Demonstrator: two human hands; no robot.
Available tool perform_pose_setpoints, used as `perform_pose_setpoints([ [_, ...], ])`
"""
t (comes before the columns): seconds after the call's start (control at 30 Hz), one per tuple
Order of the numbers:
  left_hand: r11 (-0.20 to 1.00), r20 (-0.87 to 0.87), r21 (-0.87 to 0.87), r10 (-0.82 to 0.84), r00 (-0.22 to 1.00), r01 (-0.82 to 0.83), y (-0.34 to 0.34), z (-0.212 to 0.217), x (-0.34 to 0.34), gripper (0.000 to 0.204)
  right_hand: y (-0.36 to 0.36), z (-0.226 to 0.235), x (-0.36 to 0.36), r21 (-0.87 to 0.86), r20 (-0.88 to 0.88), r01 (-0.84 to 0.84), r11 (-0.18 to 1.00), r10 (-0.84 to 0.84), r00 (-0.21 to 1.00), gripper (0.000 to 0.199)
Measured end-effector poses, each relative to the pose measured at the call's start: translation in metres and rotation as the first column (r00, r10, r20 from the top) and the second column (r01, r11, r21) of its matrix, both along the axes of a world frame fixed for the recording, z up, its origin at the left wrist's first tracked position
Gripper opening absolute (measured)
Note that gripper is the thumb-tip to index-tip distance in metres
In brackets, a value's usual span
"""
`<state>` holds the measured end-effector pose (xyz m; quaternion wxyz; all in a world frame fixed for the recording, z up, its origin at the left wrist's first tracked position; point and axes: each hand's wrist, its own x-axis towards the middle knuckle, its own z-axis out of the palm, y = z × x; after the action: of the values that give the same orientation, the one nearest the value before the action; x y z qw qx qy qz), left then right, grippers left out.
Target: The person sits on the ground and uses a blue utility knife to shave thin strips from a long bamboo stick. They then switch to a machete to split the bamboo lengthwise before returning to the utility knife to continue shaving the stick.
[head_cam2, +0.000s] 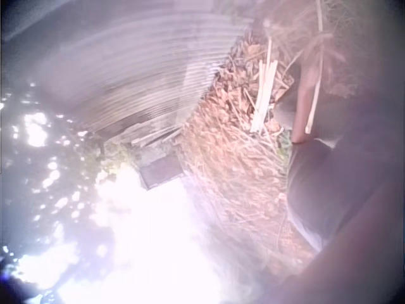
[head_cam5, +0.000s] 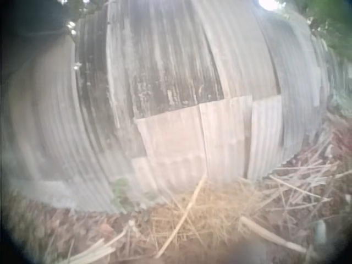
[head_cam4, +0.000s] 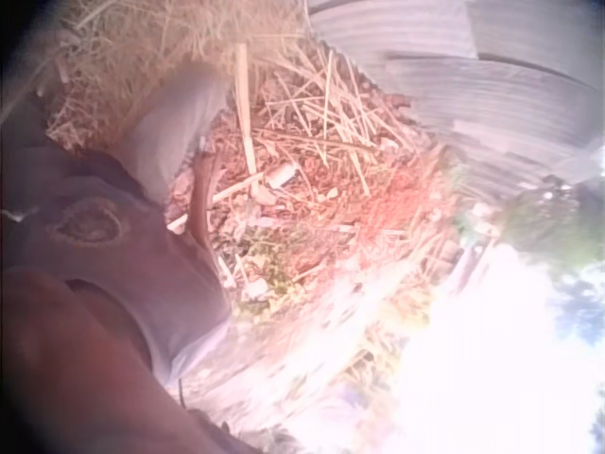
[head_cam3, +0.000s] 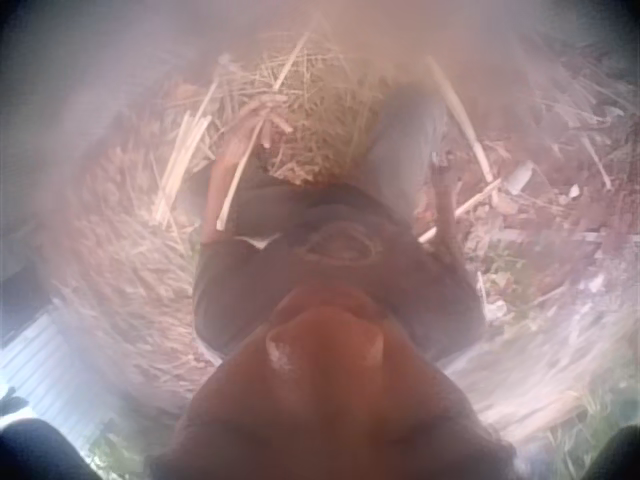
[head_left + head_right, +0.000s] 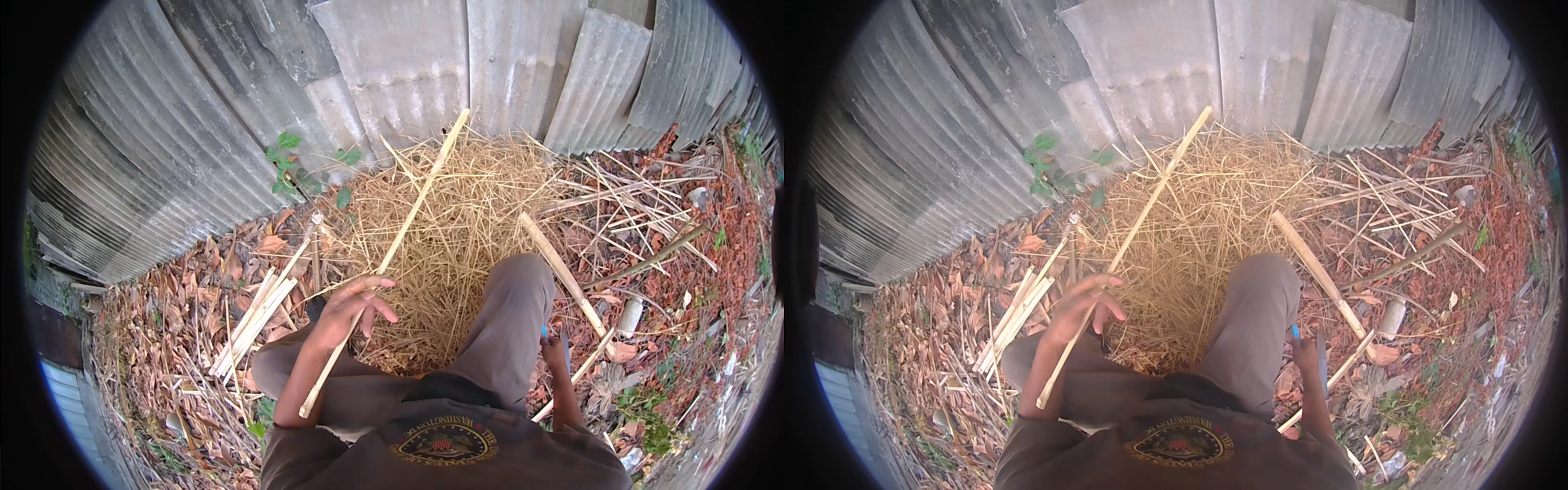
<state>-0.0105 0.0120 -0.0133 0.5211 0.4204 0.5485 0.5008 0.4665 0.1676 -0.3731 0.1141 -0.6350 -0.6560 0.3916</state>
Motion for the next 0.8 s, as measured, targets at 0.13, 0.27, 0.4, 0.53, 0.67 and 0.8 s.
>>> perform_pose_setpoints([
  [0.13,0.956,0.054,0.292,-0.002,0.999,-0.014,0.011,0.022,-0.004,0.081,-0.063,-0.035,-0.011,0.043,-0.015,-0.093,0.995,0.094,0.995,0.042],
  [0.27,0.729,0.286,0.652,0.02,0.958,-0.21,0.022,0.041,-0.018,0.088,-0.065,-0.04,0.019,0.05,0.255,0.104,0.993,-0.113,0.96,0.047],
  [0.4,0.668,0.311,0.661,0.171,0.935,-0.341,0.02,0.063,-0.028,0.062,-0.082,-0.019,0.092,0.088,0.523,0.255,0.963,-0.263,0.811,0.057],
  [0.53,0.776,0.129,0.413,0.467,0.875,-0.476,0.014,0.06,-0.024,0.043,-0.116,-0.02,0.144,-0.028,0.686,0.229,0.973,-0.148,0.712,0.072],
  [0.67,0.8,-0.3,0.207,0.6,0.742,-0.563,0.021,0.066,-0.012,0.049,-0.142,-0.069,0.172,-0.045,0.724,0.286,0.957,-0.166,0.67,0.081],
  [0.8,0.838,-0.522,0.163,0.52,0.676,-0.52,0.016,0.076,-0.022,0.051,-0.138,-0.075,0.167,-0.048,0.777,0.289,0.956,-0.146,0.612,0.078],
])
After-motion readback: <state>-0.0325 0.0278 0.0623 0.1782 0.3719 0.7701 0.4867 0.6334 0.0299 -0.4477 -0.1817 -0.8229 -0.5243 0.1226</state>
